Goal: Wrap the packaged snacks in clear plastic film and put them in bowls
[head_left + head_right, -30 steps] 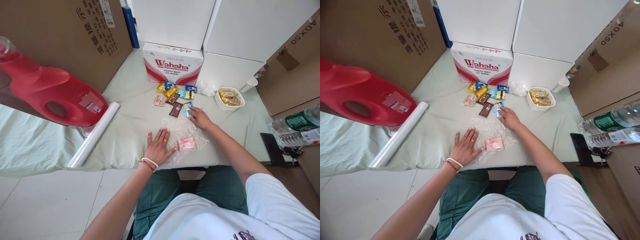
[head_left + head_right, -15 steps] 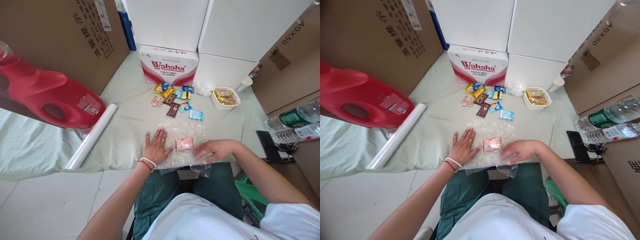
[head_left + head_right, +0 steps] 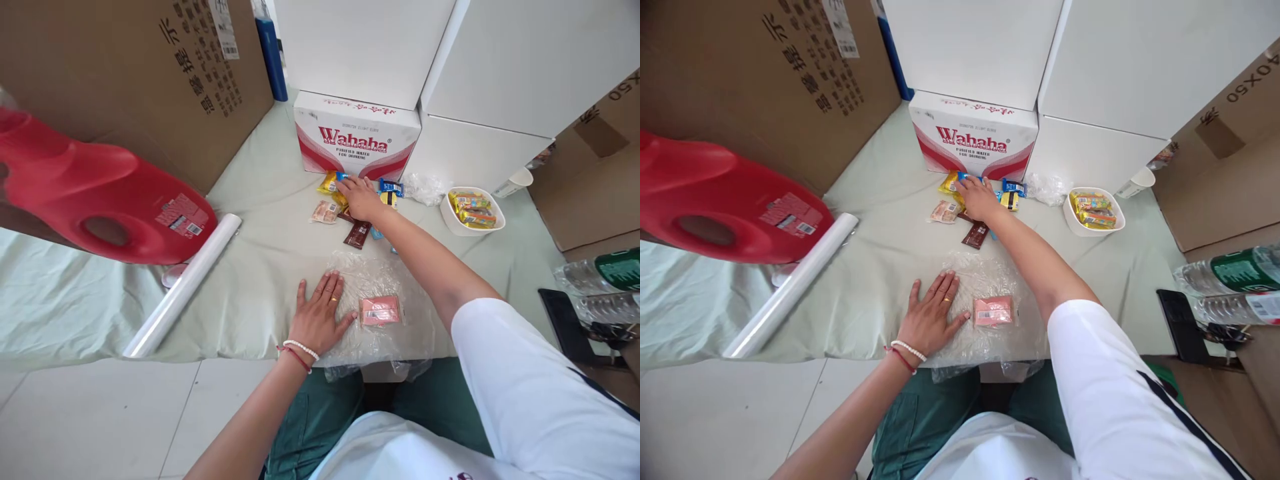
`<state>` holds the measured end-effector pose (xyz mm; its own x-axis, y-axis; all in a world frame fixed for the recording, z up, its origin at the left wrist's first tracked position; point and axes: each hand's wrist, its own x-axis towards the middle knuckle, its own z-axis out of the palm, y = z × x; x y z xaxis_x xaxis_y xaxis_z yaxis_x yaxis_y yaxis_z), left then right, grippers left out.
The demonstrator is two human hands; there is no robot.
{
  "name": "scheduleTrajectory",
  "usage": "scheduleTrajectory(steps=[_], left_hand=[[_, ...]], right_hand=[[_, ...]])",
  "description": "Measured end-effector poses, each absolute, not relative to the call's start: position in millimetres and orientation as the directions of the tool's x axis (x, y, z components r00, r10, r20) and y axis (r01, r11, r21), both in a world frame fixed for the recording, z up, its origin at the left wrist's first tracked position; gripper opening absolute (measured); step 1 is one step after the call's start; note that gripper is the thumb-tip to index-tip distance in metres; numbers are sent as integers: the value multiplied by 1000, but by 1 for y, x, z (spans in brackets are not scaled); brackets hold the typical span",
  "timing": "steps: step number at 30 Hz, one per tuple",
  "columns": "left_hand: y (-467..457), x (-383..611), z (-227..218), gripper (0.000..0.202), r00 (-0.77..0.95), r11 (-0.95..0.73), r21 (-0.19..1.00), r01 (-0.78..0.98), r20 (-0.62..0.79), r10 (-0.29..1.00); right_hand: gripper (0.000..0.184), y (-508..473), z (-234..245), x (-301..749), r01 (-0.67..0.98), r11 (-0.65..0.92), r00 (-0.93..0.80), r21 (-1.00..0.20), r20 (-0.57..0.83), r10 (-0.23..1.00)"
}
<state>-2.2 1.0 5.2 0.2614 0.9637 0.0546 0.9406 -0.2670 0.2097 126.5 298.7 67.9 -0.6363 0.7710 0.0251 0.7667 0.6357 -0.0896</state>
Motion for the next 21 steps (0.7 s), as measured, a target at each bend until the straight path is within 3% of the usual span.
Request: scheduleTrajectory(steps=[3, 6, 9, 12, 17, 21], left_hand=[[1, -3, 5, 78, 261, -268, 215, 939, 59, 964], [1, -3, 5, 77, 265, -274, 226, 935, 70, 962], [1, -3, 4, 76, 268, -281, 231, 931, 87, 959], [1, -3, 4, 75, 267, -283, 234, 930, 100, 959], [0, -3, 5, 77, 261, -273, 245, 930, 84, 962], [0, -3, 6, 79, 259, -264, 242, 933, 55, 964]], right_hand=[[50, 292, 57, 150, 805, 592, -593, 16, 39, 805], [46, 270, 51, 203, 849, 522, -528, 83, 73, 846], [50, 258, 54, 249, 908, 408, -411, 95, 10, 912], [66, 272, 62, 255, 954, 298, -296, 39, -49, 954], [69, 336, 60, 185, 877, 463, -462, -132, 35, 886], [80, 370, 33, 125, 879, 434, -432, -197, 54, 900]])
